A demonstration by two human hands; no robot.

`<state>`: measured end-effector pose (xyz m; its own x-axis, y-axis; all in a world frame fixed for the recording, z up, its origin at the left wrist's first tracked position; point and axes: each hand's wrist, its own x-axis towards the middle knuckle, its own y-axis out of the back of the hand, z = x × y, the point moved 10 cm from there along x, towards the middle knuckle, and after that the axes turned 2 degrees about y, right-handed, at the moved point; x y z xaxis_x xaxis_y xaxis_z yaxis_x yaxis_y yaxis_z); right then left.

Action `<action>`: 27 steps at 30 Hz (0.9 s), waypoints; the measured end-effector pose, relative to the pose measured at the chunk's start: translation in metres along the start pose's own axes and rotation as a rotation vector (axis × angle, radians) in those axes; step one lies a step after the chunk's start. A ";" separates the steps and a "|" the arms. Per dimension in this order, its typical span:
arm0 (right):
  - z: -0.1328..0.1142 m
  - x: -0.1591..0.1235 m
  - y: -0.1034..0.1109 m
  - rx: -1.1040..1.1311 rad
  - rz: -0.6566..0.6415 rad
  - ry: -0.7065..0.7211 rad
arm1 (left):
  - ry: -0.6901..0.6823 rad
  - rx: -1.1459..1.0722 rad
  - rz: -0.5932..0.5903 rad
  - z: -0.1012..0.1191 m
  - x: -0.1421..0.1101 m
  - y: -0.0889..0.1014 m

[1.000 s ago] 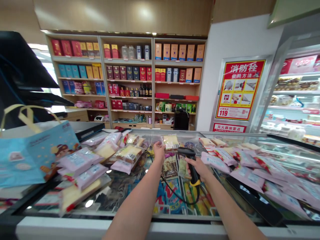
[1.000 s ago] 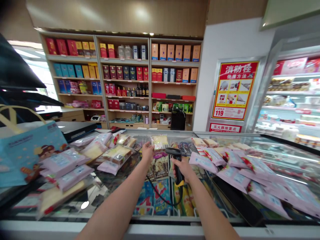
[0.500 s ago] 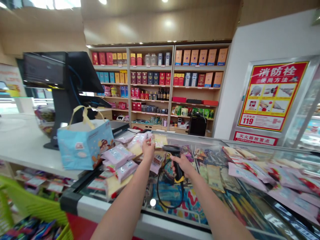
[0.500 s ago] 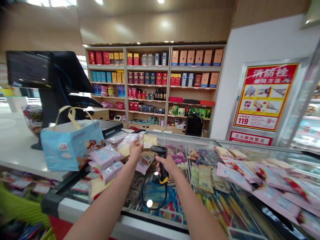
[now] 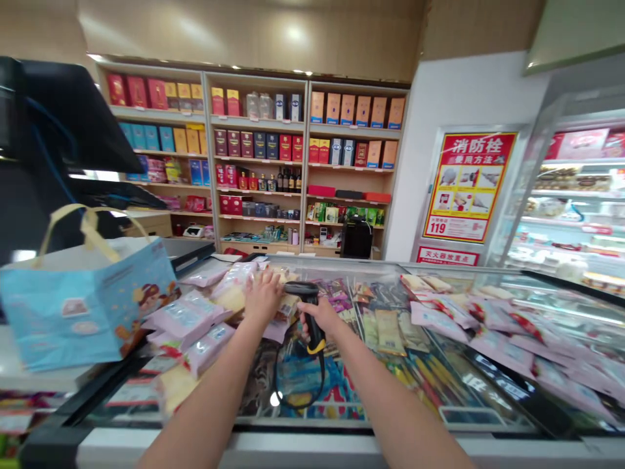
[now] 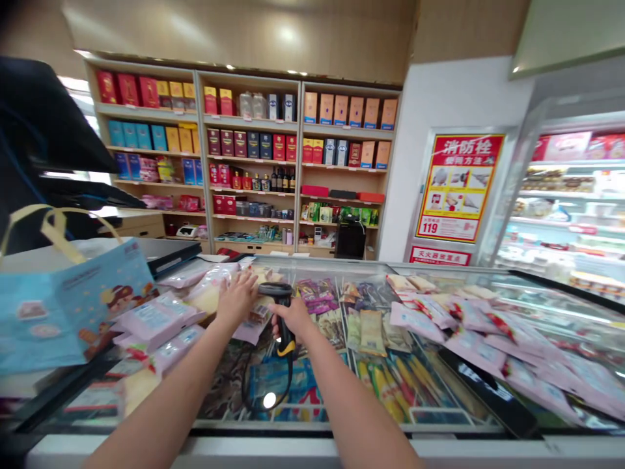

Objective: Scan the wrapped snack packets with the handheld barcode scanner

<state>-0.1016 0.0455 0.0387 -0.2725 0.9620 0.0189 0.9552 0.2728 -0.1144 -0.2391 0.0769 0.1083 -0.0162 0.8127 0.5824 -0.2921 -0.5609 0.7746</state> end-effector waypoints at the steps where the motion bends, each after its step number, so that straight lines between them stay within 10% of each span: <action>1: -0.001 -0.002 0.009 0.002 0.019 0.010 | -0.019 0.040 -0.042 0.007 -0.003 -0.009; 18: -0.014 -0.073 0.197 0.018 0.356 0.070 | 0.070 0.073 0.094 0.031 0.018 -0.040; 23: -0.029 -0.091 0.223 0.068 0.386 0.155 | -0.072 0.115 0.047 0.112 0.015 -0.044; 27: -0.039 -0.101 0.224 0.107 0.350 0.205 | -0.148 -0.060 -0.295 0.208 0.002 -0.098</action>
<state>0.1439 0.0101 0.0496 0.1053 0.9820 0.1567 0.9657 -0.0634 -0.2516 -0.0112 0.1011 0.0849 0.2153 0.9047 0.3677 -0.3190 -0.2907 0.9021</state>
